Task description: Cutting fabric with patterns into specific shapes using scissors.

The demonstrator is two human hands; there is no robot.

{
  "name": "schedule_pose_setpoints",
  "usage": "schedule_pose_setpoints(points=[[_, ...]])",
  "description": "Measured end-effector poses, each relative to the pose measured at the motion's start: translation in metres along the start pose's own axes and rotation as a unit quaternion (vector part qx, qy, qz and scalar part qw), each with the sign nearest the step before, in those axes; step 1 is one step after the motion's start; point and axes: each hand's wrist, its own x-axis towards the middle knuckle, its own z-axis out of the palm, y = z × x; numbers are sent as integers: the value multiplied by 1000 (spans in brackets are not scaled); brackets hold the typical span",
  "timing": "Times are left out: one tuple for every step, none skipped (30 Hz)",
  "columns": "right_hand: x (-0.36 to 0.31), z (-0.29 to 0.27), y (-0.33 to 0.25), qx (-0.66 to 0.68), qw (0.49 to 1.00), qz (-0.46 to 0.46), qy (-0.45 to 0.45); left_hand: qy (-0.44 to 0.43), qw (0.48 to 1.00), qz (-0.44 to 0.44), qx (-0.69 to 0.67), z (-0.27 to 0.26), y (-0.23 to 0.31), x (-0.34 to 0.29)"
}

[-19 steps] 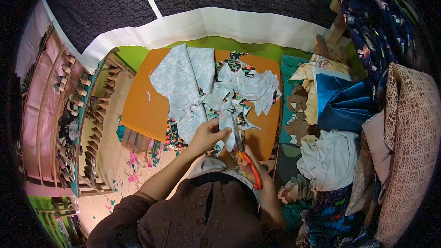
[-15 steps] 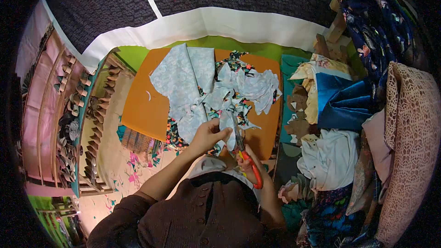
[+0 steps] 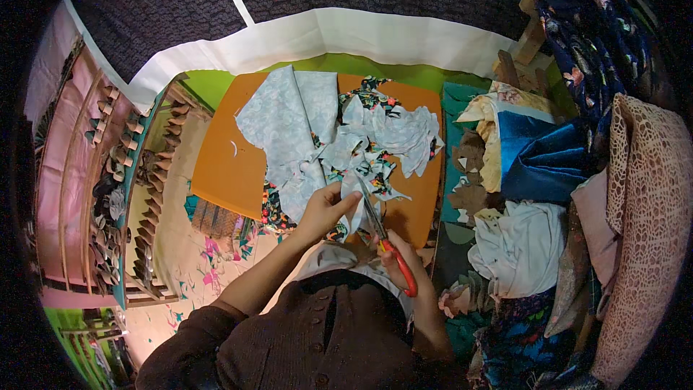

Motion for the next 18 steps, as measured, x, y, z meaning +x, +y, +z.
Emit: schedule_pose_setpoints(points=[[1,1,3,-1,1000,1,1,5,1000,4,-17,1,0,0],[3,4,6,22,999,35,4,4,1000,4,-18,1,-1,0],[4,6,8,45,997,70,9,-7,999,22,27,1,-5,2],[5,8,7,46,996,70,7,-17,996,41,74,0,-6,2],[5,10,4,33,998,48,7,-16,996,40,75,0,-8,3],[5,11,2,20,999,27,7,-17,996,40,77,-1,-9,4],[5,10,4,20,999,27,8,-21,996,40,77,0,-6,4],[5,9,6,27,1000,14,-2,-22,996,39,76,0,-2,4],[5,7,7,34,999,0,-11,-28,997,29,69,0,1,3],[4,5,5,34,999,1,-10,-34,997,19,63,1,6,3],[4,4,1,24,1000,11,-13,-33,997,18,63,0,7,3],[4,3,-1,15,1000,21,-16,-40,998,-1,51,-1,7,3],[3,2,-1,16,999,22,-17,-47,998,-19,39,-2,9,3],[1,1,0,18,999,29,-18,-47,998,-21,40,-4,12,3],[-1,-1,-1,18,999,37,-13,-64,996,-29,55,-3,18,4],[-1,0,-3,20,999,38,-13,-75,994,-39,73,-4,20,2],[0,0,-6,32,998,46,-16,-75,994,-41,73,-4,17,3],[-1,1,-7,45,997,55,-18,-81,995,-44,38,-4,11,5]])
